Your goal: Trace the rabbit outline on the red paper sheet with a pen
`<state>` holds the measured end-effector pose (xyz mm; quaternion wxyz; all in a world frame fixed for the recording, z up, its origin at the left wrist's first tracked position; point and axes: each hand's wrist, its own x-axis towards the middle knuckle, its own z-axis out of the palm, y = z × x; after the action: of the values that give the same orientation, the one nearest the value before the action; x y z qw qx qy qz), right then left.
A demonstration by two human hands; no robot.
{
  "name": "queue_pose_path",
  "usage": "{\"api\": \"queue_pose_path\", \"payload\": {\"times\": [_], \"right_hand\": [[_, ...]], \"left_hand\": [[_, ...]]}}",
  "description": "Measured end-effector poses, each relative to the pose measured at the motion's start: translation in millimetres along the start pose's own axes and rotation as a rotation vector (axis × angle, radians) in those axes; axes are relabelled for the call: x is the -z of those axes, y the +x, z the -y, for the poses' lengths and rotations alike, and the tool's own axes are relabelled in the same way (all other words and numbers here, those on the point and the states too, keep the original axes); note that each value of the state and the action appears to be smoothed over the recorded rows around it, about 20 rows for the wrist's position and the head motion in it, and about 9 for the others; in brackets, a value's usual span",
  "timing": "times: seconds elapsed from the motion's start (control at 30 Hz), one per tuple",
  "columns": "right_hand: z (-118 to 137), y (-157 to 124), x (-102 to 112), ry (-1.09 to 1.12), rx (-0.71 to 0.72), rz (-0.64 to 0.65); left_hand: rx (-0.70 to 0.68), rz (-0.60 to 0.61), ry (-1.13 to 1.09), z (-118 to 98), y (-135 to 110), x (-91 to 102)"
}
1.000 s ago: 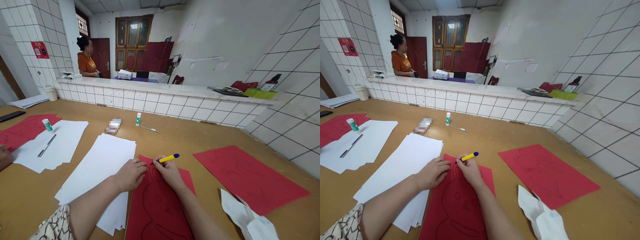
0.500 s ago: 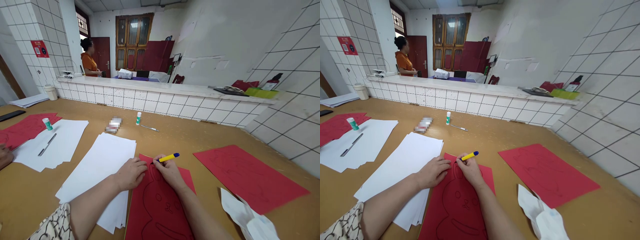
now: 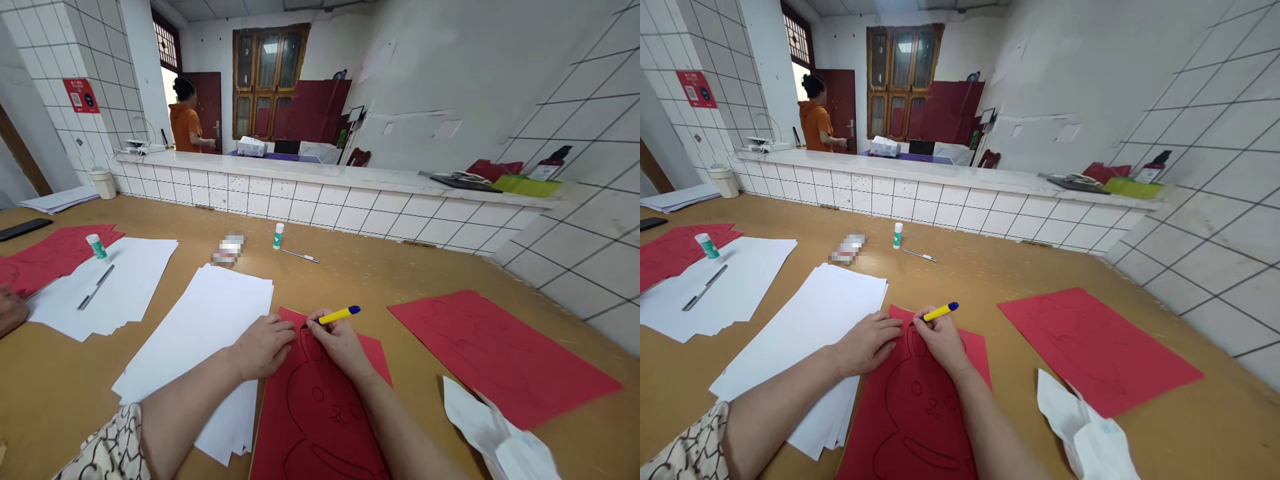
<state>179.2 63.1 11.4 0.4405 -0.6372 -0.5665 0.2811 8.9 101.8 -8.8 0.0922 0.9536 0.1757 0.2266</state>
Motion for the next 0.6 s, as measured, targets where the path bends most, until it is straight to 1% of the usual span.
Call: {"api": "queue_pose_path", "payload": {"times": [0.4,0.6], "right_hand": [[-1.3,0.8,0.8,-0.004,-0.017,0.030],[-1.7,0.8,0.8,-0.017,-0.018,0.022]], "left_hand": [[0.005,0.009,0.006,0.8,0.1,-0.1],[0.014,0.005,0.014,-0.3,0.1,0.9]]}}
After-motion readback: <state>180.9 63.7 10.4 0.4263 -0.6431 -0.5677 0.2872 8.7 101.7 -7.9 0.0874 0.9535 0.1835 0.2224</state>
